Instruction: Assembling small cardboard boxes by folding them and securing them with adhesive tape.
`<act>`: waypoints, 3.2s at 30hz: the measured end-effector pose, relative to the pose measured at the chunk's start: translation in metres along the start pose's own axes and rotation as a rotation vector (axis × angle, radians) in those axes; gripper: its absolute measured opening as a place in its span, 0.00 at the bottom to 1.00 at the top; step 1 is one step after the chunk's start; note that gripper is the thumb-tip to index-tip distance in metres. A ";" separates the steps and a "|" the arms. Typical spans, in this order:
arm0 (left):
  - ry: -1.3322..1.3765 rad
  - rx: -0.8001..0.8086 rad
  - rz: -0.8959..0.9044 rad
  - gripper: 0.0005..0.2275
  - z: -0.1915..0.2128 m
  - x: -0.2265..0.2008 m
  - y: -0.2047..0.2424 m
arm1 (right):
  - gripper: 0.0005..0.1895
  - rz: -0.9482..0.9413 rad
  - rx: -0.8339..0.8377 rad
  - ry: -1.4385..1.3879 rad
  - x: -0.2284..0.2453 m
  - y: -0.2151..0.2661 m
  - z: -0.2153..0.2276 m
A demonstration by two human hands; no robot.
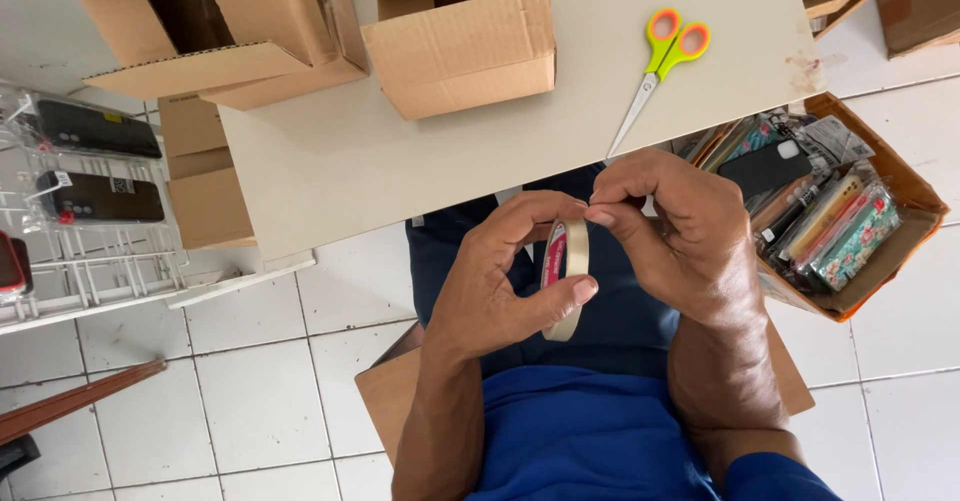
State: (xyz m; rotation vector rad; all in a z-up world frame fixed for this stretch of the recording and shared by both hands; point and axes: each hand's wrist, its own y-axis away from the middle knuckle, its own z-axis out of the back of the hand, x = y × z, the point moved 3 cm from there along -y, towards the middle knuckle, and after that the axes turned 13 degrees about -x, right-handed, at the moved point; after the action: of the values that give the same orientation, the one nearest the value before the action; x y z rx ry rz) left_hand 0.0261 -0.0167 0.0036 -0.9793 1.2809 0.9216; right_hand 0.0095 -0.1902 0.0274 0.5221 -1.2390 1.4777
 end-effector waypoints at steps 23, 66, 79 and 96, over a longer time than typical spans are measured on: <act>-0.003 0.054 -0.049 0.18 0.002 0.022 0.001 | 0.02 -0.010 0.040 -0.012 0.002 -0.010 -0.002; 0.384 -0.034 0.163 0.15 0.022 0.061 -0.002 | 0.12 0.263 0.102 1.044 -0.197 -0.041 0.044; 0.421 -0.080 0.113 0.13 0.025 0.062 -0.001 | 0.08 0.264 0.122 0.750 -0.217 -0.049 0.060; 0.499 -0.111 0.036 0.14 0.027 0.057 0.004 | 0.23 -0.143 0.322 0.901 -0.154 -0.052 0.036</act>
State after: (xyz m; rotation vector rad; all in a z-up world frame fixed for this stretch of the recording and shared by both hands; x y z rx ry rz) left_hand 0.0352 0.0111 -0.0526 -1.3314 1.6791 0.8076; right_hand 0.0944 -0.2976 -0.0672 0.0990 -0.2566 1.5269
